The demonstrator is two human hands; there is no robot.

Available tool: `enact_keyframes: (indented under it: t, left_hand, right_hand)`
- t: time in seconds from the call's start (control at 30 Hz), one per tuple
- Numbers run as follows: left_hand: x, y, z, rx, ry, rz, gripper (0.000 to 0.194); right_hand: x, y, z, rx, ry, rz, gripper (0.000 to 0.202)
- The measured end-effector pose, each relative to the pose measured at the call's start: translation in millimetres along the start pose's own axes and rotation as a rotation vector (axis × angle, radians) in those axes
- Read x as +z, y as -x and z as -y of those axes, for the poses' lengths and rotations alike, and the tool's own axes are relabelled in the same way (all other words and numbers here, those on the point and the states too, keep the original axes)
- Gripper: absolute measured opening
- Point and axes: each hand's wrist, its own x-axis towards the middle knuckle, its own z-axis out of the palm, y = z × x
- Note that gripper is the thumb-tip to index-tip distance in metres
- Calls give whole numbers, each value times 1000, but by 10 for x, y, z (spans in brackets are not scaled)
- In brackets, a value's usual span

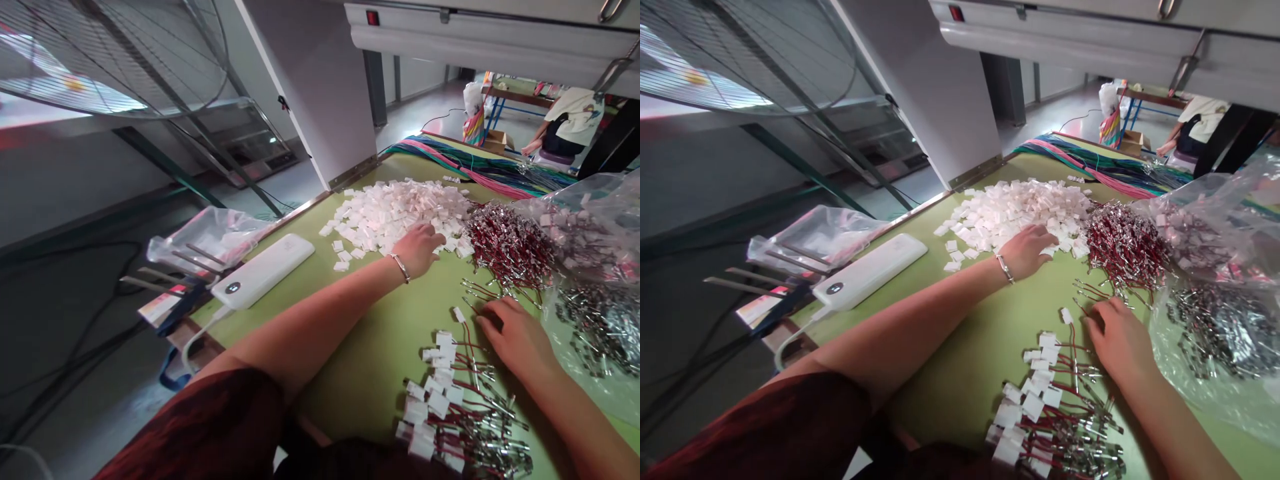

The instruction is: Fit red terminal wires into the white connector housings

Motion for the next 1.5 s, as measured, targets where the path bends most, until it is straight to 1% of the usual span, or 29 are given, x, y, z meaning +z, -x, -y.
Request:
enact_keyframes:
  t: [0.1, 0.17, 0.23, 0.3, 0.37, 0.53, 0.63, 0.73, 0.8, 0.9, 0.93, 1.0, 1.1, 1.23, 1.3, 1.43, 1.5]
  left_hand:
    - [-1, 7, -22, 1, -12, 64, 21]
    - [10, 0, 1, 4, -44, 116, 17]
    - [28, -7, 31, 14, -58, 143, 18]
    - [47, -6, 34, 41, -41, 153, 19]
    - [66, 10, -13, 82, -3, 158, 19]
    - [148, 91, -263, 242, 76, 190, 19]
    - [211, 113, -332, 259, 117, 179, 23]
    - [234, 106, -317, 249, 171, 178, 15]
    - [207, 105, -306, 259, 241, 161, 12]
    - [118, 131, -338, 281, 449, 125, 15]
    - [86, 145, -360, 281, 540, 134, 16]
    - [38, 174, -406, 260, 721, 195, 16]
    - [21, 207, -454, 205, 913, 279, 17]
    - [44, 217, -465, 141, 1044, 302, 17]
    - [45, 213, -462, 116, 1098, 316, 17]
    - [35, 208, -478, 71, 1149, 317, 16]
    - [47, 218, -506, 35, 1181, 345, 18]
  right_hand:
    - [84, -22, 13, 29, 164, 59, 17]
    - [105, -10, 31, 34, 182, 81, 17]
    - [103, 9, 17, 31, 147, 61, 16]
    - [82, 21, -27, 24, 53, 18, 16]
    - [46, 14, -78, 43, -91, -13, 17]
    - [-65, -40, -104, 174, -415, 45, 23]
    - [-89, -35, -77, 183, -480, 35, 24]
    - [-76, 3, -73, 162, -424, 9, 27]
    - [-65, 26, -84, 132, -388, -21, 27]
    - [-67, 39, -98, 74, -363, -95, 25]
    - [-73, 40, -98, 55, -359, -115, 25]
    - [-86, 40, -92, 20, -353, -139, 25]
    - [-103, 42, -79, -17, -329, -153, 24]
    - [-118, 49, -81, -7, -305, -191, 24]
    - [-126, 51, -91, -29, -288, -198, 23]
    - [-126, 59, -95, -98, -156, -205, 23]
    - [-114, 70, -73, -110, -70, -233, 24]
